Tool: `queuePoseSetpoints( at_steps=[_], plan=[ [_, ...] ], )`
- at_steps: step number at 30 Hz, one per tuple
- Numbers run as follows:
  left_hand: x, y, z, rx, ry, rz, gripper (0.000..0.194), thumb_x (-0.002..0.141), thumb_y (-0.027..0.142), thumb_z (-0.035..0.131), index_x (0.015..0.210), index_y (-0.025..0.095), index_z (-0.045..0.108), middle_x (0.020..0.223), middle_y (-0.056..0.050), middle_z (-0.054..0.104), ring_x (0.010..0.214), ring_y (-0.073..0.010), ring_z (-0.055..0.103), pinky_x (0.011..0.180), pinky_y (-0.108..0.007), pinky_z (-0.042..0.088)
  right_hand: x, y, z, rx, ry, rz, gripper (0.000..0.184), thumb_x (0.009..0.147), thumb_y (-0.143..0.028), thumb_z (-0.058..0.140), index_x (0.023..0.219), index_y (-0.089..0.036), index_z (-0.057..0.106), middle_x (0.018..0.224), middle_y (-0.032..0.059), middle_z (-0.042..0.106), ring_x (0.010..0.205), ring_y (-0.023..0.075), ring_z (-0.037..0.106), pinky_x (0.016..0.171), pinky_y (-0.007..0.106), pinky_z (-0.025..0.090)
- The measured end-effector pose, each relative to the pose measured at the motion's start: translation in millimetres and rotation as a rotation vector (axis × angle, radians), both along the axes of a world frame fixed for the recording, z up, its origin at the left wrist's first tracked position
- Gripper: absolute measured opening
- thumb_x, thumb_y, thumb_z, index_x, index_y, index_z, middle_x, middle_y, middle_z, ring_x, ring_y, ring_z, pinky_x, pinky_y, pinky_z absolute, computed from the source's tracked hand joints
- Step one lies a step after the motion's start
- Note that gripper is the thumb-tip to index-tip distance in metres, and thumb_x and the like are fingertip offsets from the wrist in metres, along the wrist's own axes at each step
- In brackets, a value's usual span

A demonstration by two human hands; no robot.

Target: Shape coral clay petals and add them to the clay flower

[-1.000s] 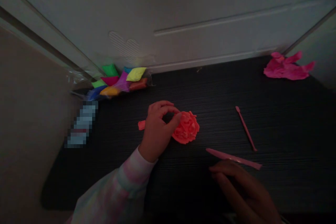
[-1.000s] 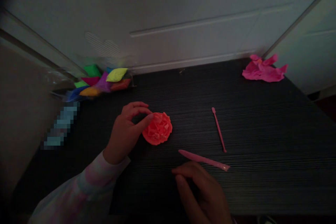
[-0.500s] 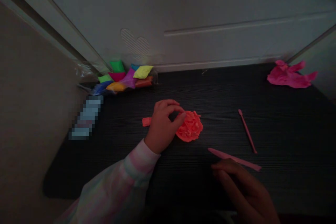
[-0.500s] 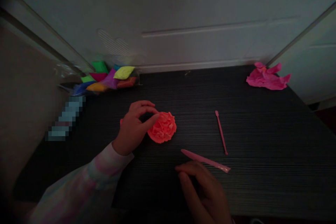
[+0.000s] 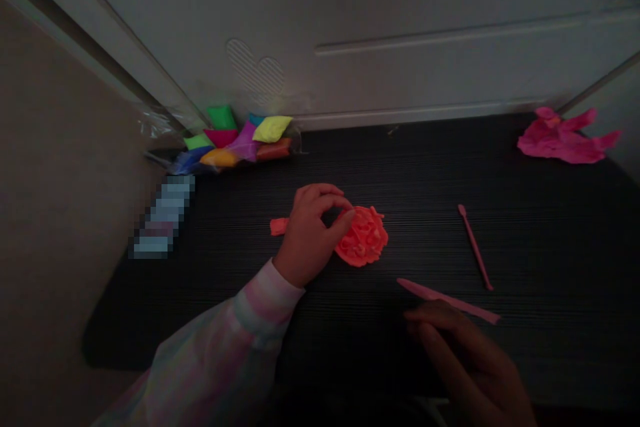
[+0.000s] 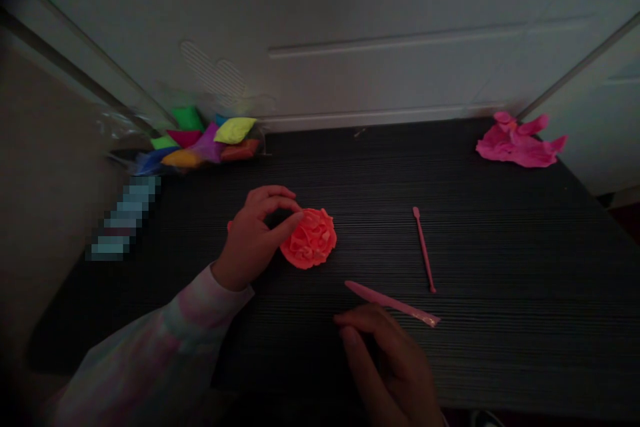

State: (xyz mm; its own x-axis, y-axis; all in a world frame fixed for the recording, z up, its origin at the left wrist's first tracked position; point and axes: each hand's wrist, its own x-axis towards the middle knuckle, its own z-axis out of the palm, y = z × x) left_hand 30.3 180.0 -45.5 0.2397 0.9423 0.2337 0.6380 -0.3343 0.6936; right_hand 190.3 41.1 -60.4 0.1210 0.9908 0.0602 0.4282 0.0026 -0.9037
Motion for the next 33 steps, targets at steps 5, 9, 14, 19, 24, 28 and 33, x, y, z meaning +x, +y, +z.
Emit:
queuePoseSetpoints(
  at_steps=[5,9,14,19,24,28,33],
  plan=[
    [0.3,0.7,-0.4,0.043,0.031,-0.042,0.004,0.074,0.018,0.058,0.076,0.019,0.062,0.093,-0.004,0.058,0.097,-0.0179,0.049,0.088,-0.036,0.037,0.6,0.4,-0.3,0.003,-0.011,0.02,0.013,0.079,-0.023,0.052,0.086,-0.029,0.061,0.077,-0.0051,0.066,0.068,0.0086,0.063,0.059,0.012,0.048],
    [-1.2,1.6,0.2,0.027,0.018,-0.066,0.004,0.075,0.018,0.057,0.076,0.019,0.061,0.092,-0.003,0.058,0.096,-0.018,0.049,0.087,-0.037,0.038,1.4,0.1,0.5,0.008,-0.021,0.033,0.012,0.079,-0.024,0.052,0.084,-0.029,0.061,0.074,-0.0052,0.065,0.065,0.0083,0.062,0.058,0.012,0.048],
    [-2.1,2.2,-0.3,-0.006,0.023,-0.085,0.004,0.074,0.018,0.058,0.075,0.019,0.062,0.092,-0.003,0.058,0.096,-0.0181,0.05,0.088,-0.037,0.037,0.6,-0.6,-0.2,0.005,-0.023,0.003,0.011,0.078,-0.024,0.053,0.083,-0.029,0.061,0.074,-0.005,0.065,0.065,0.0085,0.062,0.057,0.012,0.048],
    [-1.6,1.7,2.0,-0.034,-0.025,-0.062,0.004,0.074,0.02,0.058,0.076,0.019,0.062,0.094,-0.003,0.058,0.096,-0.0183,0.05,0.088,-0.037,0.037,0.4,-0.1,-0.9,0.022,-0.037,0.002,0.011,0.078,-0.023,0.053,0.083,-0.028,0.061,0.073,-0.0047,0.065,0.063,0.0085,0.062,0.056,0.012,0.048],
    [-0.8,2.0,6.2,-0.155,-0.048,-0.063,0.005,0.073,0.022,0.059,0.07,0.02,0.063,0.095,-0.002,0.058,0.095,-0.0186,0.052,0.088,-0.038,0.038,1.5,0.1,1.7,0.014,-0.04,0.0,0.01,0.077,-0.024,0.053,0.081,-0.026,0.062,0.072,-0.0029,0.066,0.063,0.0104,0.062,0.055,0.014,0.049],
    [1.8,1.7,4.6,-0.167,-0.039,-0.03,0.004,0.072,0.021,0.06,0.07,0.021,0.063,0.095,-0.003,0.058,0.097,-0.0191,0.051,0.089,-0.039,0.036,2.2,-0.3,2.8,0.002,-0.023,0.0,0.01,0.077,-0.024,0.054,0.08,-0.026,0.063,0.072,-0.0016,0.066,0.063,0.0121,0.063,0.056,0.016,0.05],
    [4.4,1.5,-0.1,-0.146,-0.015,-0.02,0.004,0.072,0.02,0.06,0.072,0.02,0.064,0.094,-0.003,0.058,0.096,-0.0187,0.05,0.089,-0.038,0.037,1.2,0.3,2.3,-0.012,-0.012,-0.003,0.011,0.077,-0.026,0.053,0.08,-0.025,0.064,0.073,0.0001,0.066,0.064,0.0135,0.063,0.055,0.018,0.051]
  ],
)
